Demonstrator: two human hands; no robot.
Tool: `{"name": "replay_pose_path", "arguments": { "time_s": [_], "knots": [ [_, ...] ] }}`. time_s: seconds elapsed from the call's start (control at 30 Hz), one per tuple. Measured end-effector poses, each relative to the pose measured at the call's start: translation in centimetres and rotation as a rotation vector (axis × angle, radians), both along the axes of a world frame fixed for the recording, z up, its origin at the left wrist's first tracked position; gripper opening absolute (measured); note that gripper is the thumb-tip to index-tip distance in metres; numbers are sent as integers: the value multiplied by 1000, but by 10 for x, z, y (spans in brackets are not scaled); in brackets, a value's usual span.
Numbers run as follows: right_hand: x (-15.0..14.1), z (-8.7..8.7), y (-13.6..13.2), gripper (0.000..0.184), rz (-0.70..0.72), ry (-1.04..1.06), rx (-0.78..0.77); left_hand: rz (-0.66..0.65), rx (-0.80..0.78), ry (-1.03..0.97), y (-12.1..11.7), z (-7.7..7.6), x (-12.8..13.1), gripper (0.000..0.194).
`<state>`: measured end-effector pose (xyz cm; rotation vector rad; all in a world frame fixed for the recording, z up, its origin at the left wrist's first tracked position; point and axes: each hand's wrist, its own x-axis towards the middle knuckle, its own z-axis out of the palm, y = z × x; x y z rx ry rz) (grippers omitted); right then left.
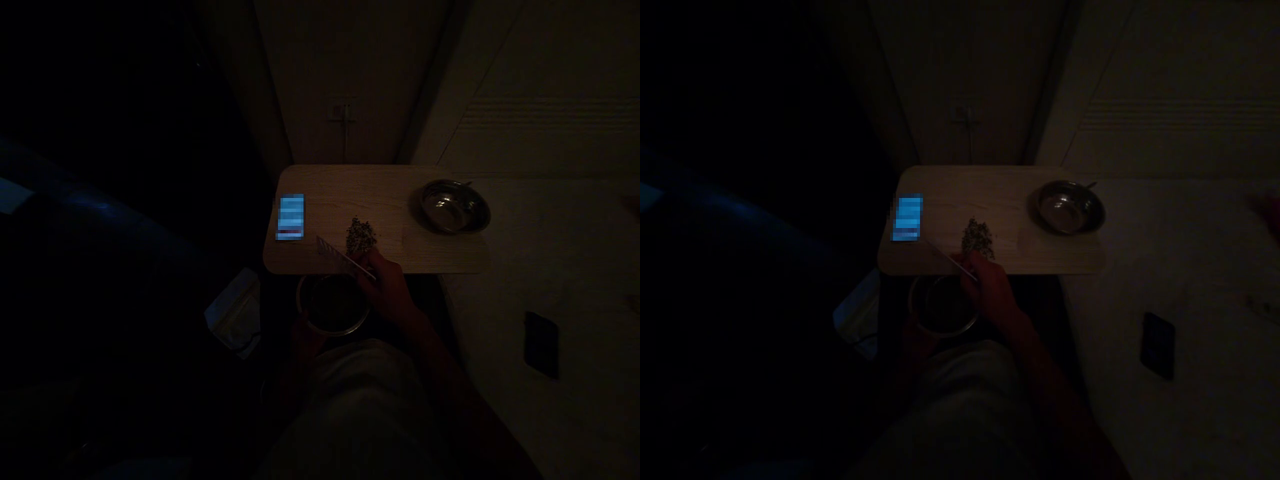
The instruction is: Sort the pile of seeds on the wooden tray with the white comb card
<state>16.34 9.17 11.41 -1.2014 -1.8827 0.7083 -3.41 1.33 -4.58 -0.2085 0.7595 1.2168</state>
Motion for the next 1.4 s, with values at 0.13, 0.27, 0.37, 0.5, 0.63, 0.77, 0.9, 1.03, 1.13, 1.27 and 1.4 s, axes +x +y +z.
{"name": "replay_pose_path", "arguments": {
  "time_s": [0.13, 0.27, 0.37, 0.5, 0.63, 0.77, 0.9, 1.03, 1.13, 1.27, 1.4],
  "knots": [
    [-7, 6, 2, 15, 90, -36, -35, -6, 96, -63, -6, 7, -13, 46],
    [-3, 13, -11, 18, 235, -64, -53, -2, 117, -88, -9, 10, -21, 46],
    [8, 17, -22, 7, 203, -11, -43, 55, 103, -66, -6, 8, -21, 40],
    [18, 22, -27, 7, -59, 2, -4, 73, 61, -61, -1, 4, -18, 32],
    [14, 24, -28, 9, -211, 23, 30, 56, 77, -87, 2, 2, -14, 32],
    [6, 19, -29, 10, -224, -12, 26, 25, 73, -113, 2, -1, -13, 30],
    [4, 15, -29, 12, -180, -74, 8, 18, 119, -95, 2, -7, -14, 33],
    [7, 12, -30, 11, -116, -99, 11, 32, 125, -50, 3, -5, -12, 35],
    [11, 11, -35, 17, -23, -109, 18, 34, 136, -41, 3, 0, -10, 36],
    [17, 13, -45, 15, 124, -92, -9, 6, 140, -24, 3, 5, -10, 38],
    [26, 12, -48, 4, 32, -10, -3, 60, 30, 33, 3, 10, -8, 37]
  ]
}}
